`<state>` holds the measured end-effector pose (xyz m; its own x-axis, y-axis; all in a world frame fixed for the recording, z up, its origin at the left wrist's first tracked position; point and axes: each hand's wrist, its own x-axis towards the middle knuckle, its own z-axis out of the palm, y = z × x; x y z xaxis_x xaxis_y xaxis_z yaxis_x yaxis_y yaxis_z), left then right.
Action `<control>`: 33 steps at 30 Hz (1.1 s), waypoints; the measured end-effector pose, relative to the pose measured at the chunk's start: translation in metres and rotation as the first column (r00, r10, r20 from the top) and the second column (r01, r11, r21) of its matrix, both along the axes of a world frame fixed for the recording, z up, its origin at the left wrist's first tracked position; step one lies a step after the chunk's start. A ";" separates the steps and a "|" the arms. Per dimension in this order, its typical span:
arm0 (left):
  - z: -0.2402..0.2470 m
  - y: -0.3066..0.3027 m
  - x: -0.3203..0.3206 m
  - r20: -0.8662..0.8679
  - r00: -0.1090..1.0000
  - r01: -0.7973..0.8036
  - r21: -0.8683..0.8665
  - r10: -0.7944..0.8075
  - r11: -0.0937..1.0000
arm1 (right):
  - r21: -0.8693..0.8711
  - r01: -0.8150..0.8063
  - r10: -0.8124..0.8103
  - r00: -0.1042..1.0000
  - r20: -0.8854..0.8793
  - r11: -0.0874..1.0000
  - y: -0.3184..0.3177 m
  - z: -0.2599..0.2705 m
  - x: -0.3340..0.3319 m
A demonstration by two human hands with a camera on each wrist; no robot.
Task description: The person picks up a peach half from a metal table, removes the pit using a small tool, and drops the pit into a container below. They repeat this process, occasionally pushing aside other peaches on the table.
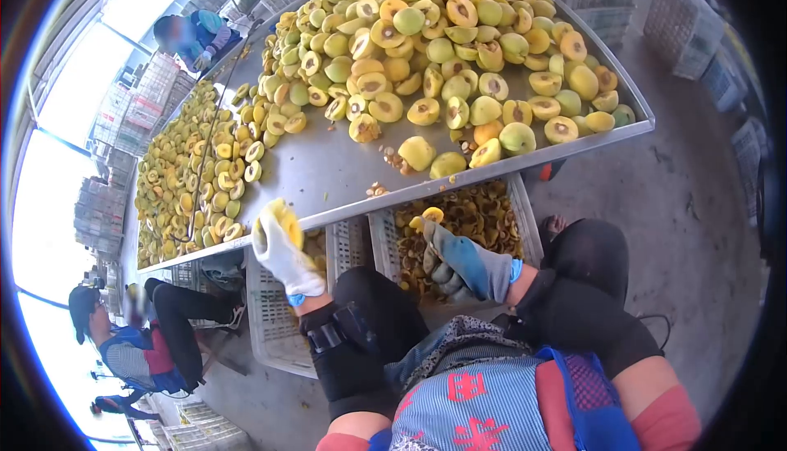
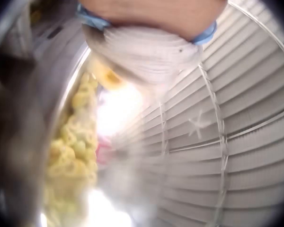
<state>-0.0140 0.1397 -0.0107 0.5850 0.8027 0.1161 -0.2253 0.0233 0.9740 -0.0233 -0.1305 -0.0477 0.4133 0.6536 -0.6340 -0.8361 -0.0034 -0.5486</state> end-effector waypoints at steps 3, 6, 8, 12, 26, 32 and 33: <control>-0.020 0.050 0.005 -0.267 0.923 -0.020 0.683 0.275 0.730 | 0.040 0.044 -0.042 0.997 -0.066 0.998 0.003 -0.002 0.009; 0.000 -0.015 0.045 -0.250 0.967 0.214 0.717 -0.042 0.663 | -0.025 0.147 -0.147 0.989 0.007 0.989 0.006 0.008 0.009; 0.000 -0.064 0.079 -0.385 0.895 0.446 0.777 -0.225 0.444 | -0.019 0.154 -0.154 0.988 -0.032 0.988 0.004 0.001 0.016; -0.037 -0.107 0.129 -0.649 0.675 0.684 0.729 -0.352 -0.033 | 0.048 0.106 -0.107 0.994 0.023 0.993 -0.005 -0.002 0.015; 0.001 -0.106 0.069 -0.061 0.546 0.837 0.073 -0.835 0.542 | 0.170 0.477 -0.397 0.431 0.810 0.863 0.005 -0.028 0.033; 0.004 -0.135 0.043 0.100 0.534 0.835 -0.222 -0.840 0.504 | 0.057 0.440 -0.286 0.475 0.832 0.896 0.002 -0.007 0.025; 0.000 -0.135 0.042 0.100 0.540 0.833 -0.201 -0.836 0.515 | 0.059 0.435 -0.285 0.477 0.831 0.899 0.001 -0.004 0.025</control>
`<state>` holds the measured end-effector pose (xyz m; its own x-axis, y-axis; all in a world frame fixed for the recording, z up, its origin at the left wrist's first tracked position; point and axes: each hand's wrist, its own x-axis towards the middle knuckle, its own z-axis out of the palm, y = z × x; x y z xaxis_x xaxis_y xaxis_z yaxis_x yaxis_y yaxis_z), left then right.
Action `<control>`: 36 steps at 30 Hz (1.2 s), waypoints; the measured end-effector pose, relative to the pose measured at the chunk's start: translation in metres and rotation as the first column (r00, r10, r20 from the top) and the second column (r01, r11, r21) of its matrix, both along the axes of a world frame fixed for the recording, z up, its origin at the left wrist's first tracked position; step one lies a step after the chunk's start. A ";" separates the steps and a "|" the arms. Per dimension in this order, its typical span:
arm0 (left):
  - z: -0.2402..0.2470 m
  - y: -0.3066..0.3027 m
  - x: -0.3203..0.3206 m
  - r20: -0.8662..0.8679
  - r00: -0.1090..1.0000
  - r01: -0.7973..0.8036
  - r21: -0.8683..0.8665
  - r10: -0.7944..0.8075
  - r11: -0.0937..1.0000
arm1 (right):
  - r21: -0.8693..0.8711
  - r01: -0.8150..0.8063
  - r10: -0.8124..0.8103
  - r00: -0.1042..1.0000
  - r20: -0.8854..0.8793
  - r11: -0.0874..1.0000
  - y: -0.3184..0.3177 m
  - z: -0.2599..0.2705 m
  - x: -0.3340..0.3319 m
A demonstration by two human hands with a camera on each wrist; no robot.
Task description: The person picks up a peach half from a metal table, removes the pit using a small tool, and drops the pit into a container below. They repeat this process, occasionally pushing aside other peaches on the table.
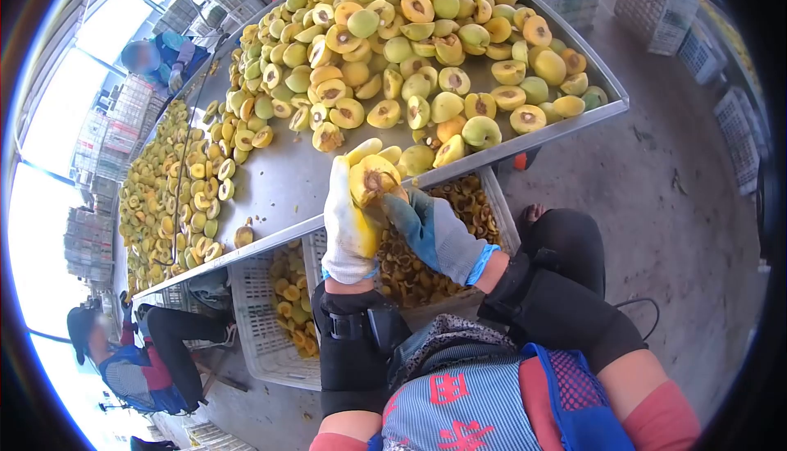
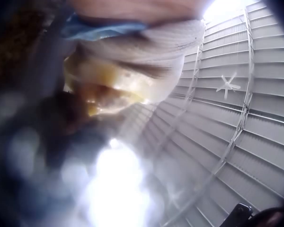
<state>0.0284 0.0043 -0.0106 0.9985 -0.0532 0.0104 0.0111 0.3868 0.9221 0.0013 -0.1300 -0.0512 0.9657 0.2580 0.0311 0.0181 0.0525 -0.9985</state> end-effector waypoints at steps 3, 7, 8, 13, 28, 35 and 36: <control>-0.006 -0.001 -0.002 -0.043 0.999 -0.028 0.006 0.029 1.000 | 0.016 0.009 -0.009 1.000 0.030 1.000 0.001 -0.003 0.001; -0.002 -0.008 -0.009 0.089 0.991 -0.118 0.296 0.096 0.948 | 0.071 0.035 -0.040 0.997 0.071 0.997 0.007 -0.011 0.000; -0.011 -0.006 -0.007 0.065 0.990 -0.142 0.267 0.129 0.953 | 0.026 0.018 -0.020 0.998 0.066 0.999 0.006 -0.012 0.000; -0.010 -0.005 -0.009 -0.074 0.983 -0.151 0.175 0.166 0.973 | -0.258 -0.037 0.046 0.998 0.030 0.965 -0.005 0.006 -0.005; -0.010 -0.010 -0.016 0.079 0.982 -0.187 0.426 0.170 0.885 | 0.254 -0.386 0.462 0.751 -0.472 0.887 -0.015 0.026 -0.014; -0.002 0.001 -0.020 0.000 1.000 -0.003 0.336 0.003 0.942 | 0.578 -0.477 0.749 0.393 -0.533 0.662 -0.030 0.021 -0.002; -0.002 -0.003 -0.020 -0.012 1.000 -0.020 0.264 0.023 0.964 | 0.645 -0.436 0.777 0.397 -0.488 0.628 -0.027 0.020 -0.006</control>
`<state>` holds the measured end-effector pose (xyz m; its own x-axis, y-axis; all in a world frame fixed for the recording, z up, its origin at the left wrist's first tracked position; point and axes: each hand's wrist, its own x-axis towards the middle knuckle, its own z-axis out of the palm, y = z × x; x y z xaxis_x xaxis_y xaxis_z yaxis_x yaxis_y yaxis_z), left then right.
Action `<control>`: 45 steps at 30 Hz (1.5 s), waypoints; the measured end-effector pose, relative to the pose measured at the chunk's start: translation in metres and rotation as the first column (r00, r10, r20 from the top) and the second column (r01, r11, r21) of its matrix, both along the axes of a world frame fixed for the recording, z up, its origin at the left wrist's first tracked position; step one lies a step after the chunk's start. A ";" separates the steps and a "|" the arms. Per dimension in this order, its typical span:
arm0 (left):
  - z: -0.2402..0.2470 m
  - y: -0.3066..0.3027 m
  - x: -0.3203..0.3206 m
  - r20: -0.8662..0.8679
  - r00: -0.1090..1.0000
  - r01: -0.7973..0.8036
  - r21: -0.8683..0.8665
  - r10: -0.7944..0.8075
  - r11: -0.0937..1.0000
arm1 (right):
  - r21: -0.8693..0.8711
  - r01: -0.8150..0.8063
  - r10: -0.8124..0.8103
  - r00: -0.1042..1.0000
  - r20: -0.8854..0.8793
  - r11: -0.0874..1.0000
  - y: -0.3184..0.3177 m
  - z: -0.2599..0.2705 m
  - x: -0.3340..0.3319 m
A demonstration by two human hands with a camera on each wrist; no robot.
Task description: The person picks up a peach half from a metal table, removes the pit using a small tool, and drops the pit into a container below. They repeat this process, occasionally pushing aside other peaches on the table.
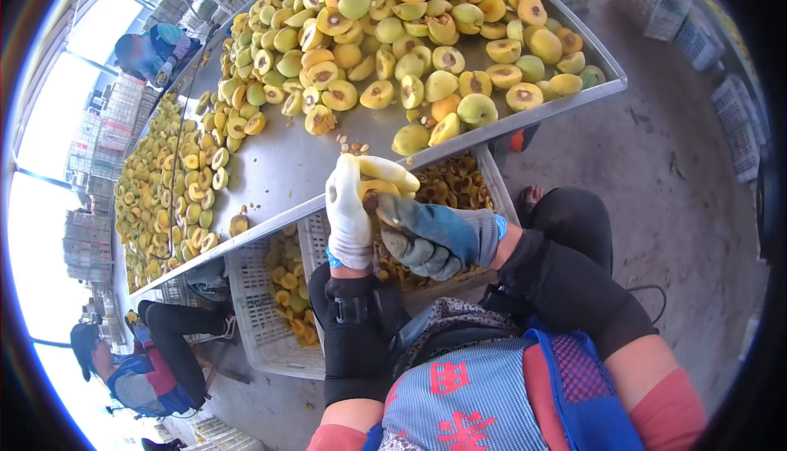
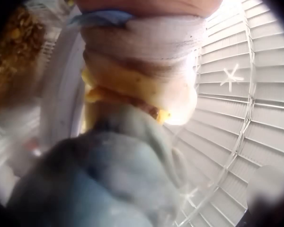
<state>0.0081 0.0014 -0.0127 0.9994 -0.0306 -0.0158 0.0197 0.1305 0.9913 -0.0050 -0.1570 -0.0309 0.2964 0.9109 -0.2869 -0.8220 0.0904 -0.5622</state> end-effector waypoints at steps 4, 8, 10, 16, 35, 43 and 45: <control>-0.001 0.000 0.000 -0.003 1.000 0.023 0.034 -0.023 0.999 | -0.189 0.028 0.006 0.984 0.177 0.981 -0.006 0.010 0.001; -0.012 0.006 -0.001 0.013 0.999 0.044 -0.034 -0.043 0.998 | -0.312 0.115 0.024 0.911 0.412 0.943 -0.004 0.001 -0.002; -0.011 0.008 0.000 0.114 0.988 -0.091 -0.145 0.108 0.985 | -0.299 0.189 0.024 0.810 0.586 0.935 0.000 -0.016 -0.006; 0.001 0.028 0.011 -0.036 0.997 -0.075 -0.712 0.070 0.698 | -0.335 0.601 0.106 0.383 0.918 0.725 -0.004 -0.020 -0.017; -0.001 -0.020 0.009 0.121 0.986 -0.092 -0.190 0.116 0.978 | -0.062 0.795 -0.353 0.336 0.873 0.603 0.000 -0.024 -0.011; 0.005 -0.023 -0.002 0.100 0.974 -0.161 -0.323 0.203 0.932 | -0.273 0.749 0.023 0.326 0.945 0.604 -0.007 -0.020 -0.021; 0.002 -0.014 -0.002 0.100 0.969 -0.178 -0.346 0.225 0.921 | -0.283 0.748 0.095 0.285 0.954 0.600 -0.008 -0.011 -0.024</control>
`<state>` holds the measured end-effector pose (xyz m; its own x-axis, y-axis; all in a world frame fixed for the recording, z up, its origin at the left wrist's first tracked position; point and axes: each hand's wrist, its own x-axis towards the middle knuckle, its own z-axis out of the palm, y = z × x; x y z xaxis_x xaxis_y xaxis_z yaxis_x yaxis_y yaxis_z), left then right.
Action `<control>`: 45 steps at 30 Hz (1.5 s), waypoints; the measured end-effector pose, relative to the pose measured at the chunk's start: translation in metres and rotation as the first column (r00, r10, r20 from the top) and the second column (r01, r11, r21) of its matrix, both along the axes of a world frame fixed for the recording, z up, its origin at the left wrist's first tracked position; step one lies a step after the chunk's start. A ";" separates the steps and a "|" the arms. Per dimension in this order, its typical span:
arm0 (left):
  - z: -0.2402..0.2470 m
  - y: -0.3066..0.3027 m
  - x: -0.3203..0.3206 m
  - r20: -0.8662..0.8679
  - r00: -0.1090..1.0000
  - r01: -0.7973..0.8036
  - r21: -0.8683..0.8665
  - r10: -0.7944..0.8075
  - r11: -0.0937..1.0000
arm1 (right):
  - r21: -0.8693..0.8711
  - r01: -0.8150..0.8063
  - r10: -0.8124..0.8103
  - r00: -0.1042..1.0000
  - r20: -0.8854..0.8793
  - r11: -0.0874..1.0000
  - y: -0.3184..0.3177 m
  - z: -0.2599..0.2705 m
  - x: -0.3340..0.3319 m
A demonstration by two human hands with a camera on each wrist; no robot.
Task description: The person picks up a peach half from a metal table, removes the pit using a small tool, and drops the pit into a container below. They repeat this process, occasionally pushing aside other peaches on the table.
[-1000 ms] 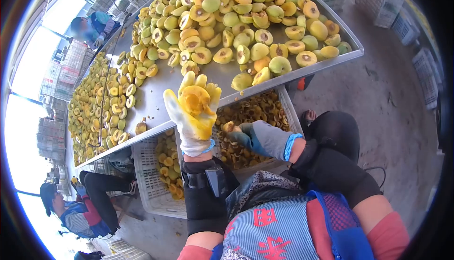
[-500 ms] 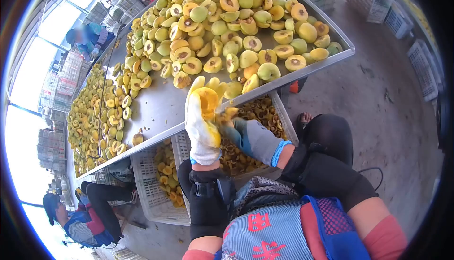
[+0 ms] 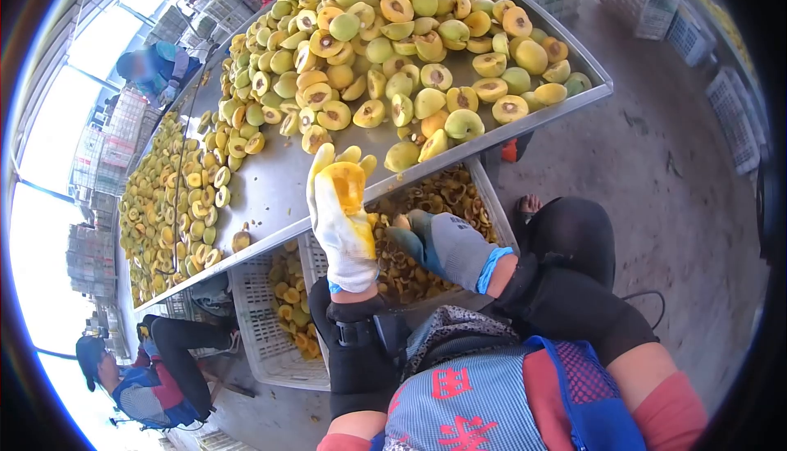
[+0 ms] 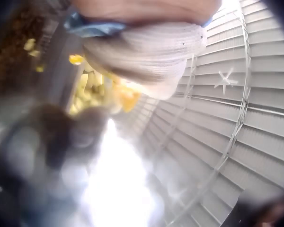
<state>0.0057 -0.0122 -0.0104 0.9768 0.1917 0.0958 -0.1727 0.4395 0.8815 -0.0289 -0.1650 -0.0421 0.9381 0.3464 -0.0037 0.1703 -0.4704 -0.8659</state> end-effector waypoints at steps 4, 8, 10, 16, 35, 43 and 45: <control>0.000 0.031 -0.015 -0.013 0.979 -0.197 0.197 0.203 0.960 | -0.047 -0.083 0.083 0.996 -0.017 0.995 0.000 0.007 0.006; 0.003 0.157 -0.039 0.335 0.746 -0.365 0.929 0.575 -0.068 | -0.154 -0.138 0.136 0.990 -0.023 0.978 -0.001 -0.011 0.004; 0.015 0.168 -0.045 0.603 0.567 -0.247 0.775 0.562 -0.582 | -0.168 -0.137 0.133 0.991 -0.034 0.976 -0.001 -0.006 0.005; 0.010 0.060 0.043 0.140 0.982 -0.092 0.941 -0.128 0.325 | -0.145 -0.134 0.136 0.991 0.002 0.980 0.003 -0.019 0.011; -0.055 0.065 0.136 0.041 0.996 0.013 0.828 -0.084 0.560 | -0.103 0.017 -0.013 0.999 0.042 0.994 0.000 -0.005 0.022; -0.031 0.027 0.114 -0.062 0.873 0.030 0.997 -0.484 -0.073 | -0.105 0.065 -0.061 0.997 0.042 0.992 -0.001 0.002 0.024; -0.027 0.023 0.123 -0.136 0.851 0.042 0.981 -0.507 -0.192 | -0.124 0.061 -0.059 0.998 0.025 0.990 -0.004 0.002 0.026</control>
<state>0.1289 0.0104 -0.0374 0.7891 -0.6128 0.0420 -0.5900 -0.7372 0.3292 -0.0031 -0.1689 -0.0400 0.9575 0.2876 -0.0234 0.1561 -0.5843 -0.7964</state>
